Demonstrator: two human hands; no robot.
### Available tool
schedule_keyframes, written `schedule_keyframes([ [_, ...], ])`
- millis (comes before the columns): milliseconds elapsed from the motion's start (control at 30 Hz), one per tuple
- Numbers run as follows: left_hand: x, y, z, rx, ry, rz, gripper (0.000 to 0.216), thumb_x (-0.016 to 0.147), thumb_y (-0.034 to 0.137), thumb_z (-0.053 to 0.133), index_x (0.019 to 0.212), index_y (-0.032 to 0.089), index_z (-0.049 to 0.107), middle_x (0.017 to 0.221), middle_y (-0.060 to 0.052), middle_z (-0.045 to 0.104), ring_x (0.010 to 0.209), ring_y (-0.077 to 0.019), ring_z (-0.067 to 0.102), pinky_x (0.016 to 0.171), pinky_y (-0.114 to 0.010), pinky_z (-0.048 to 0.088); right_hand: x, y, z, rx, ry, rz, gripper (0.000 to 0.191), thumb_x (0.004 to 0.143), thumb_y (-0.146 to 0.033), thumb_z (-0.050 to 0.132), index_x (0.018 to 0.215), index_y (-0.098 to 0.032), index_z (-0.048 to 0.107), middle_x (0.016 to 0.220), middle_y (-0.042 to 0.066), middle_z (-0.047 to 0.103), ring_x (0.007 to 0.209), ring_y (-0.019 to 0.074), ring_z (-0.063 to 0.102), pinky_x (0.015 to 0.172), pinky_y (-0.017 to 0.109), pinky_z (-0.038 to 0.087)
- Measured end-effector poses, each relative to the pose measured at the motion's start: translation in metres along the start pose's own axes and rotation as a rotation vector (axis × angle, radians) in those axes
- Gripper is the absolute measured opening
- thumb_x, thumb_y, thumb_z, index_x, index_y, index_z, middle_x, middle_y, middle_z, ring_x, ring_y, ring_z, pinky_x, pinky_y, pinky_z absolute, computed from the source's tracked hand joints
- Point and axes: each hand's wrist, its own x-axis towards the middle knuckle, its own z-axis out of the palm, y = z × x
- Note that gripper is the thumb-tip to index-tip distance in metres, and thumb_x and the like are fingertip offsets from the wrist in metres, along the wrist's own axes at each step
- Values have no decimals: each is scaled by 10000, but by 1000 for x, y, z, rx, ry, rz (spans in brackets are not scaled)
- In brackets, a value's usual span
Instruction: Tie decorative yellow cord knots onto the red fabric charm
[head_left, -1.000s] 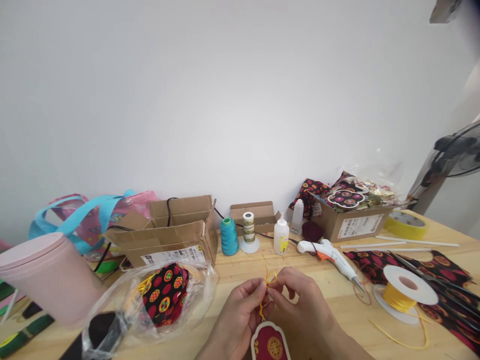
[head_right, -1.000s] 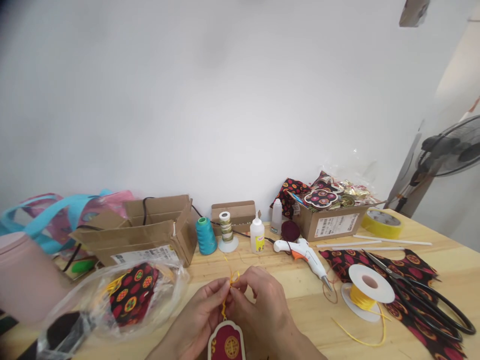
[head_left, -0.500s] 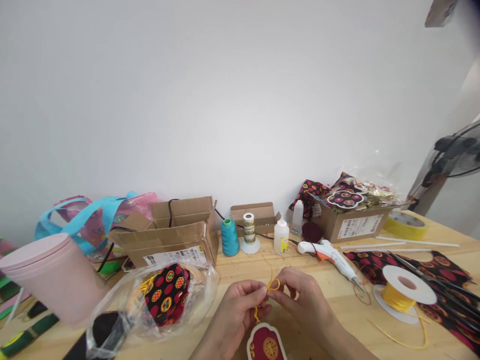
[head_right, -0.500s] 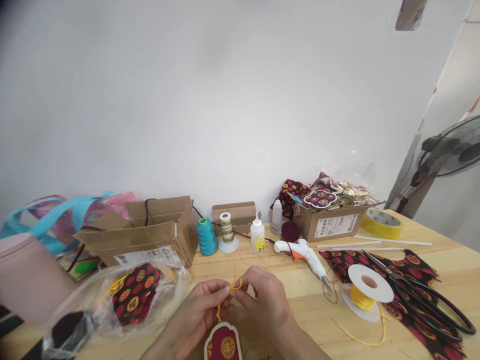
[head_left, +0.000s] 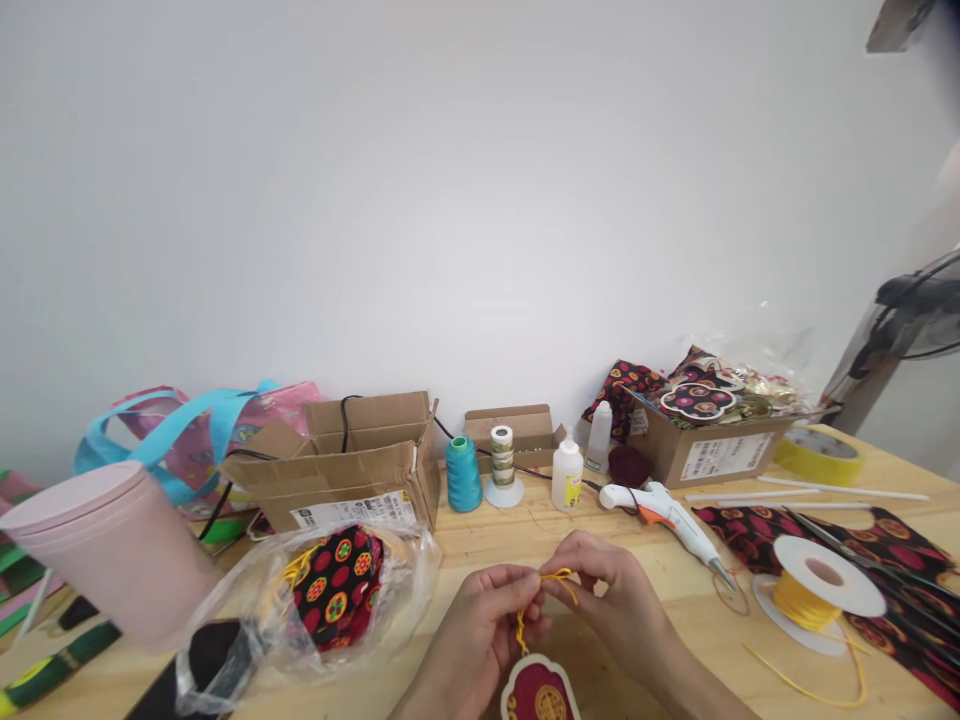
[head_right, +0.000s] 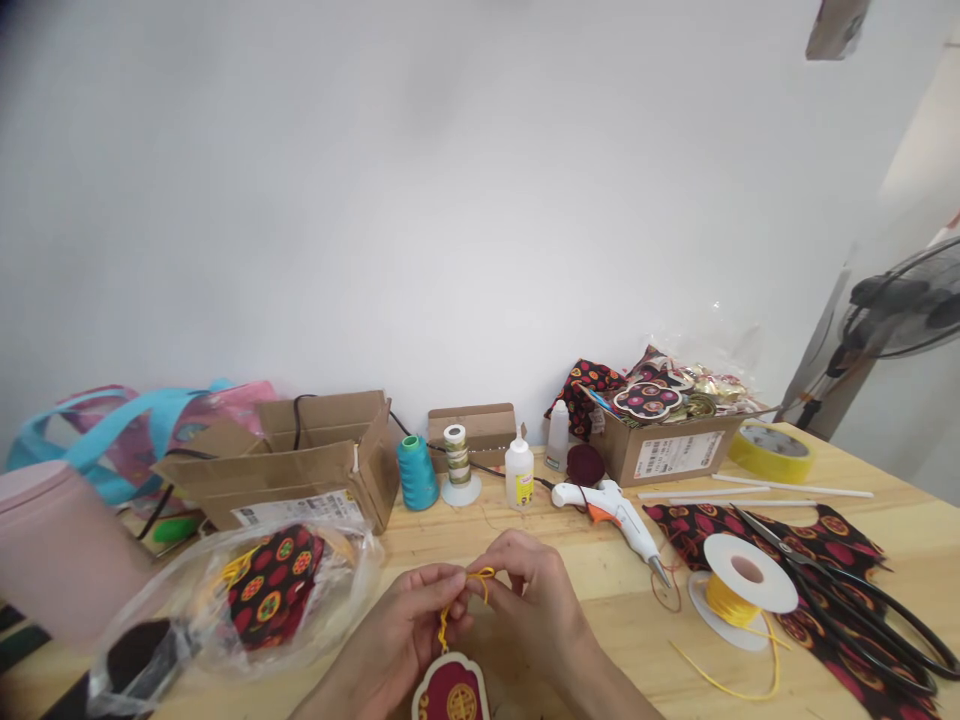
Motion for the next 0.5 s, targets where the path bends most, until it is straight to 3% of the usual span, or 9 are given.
schedule_keyframes([
  [233,-4,6,3,94,-45,39,117,662,207,593,676,92,611,604,-15,566,529,-68,504,559,-196,422,0,-3,-4,141,5,110,126,653,-275,593,637,-169,657,590,12,532,538,116,451,476,216,327],
  [500,4,5,3,612,60,326,165,625,248,614,751,144,637,685,-37,632,568,-114,526,540,-219,424,2,0,-6,259,4,180,161,588,-323,642,615,-165,659,599,13,531,562,127,459,514,233,341],
])
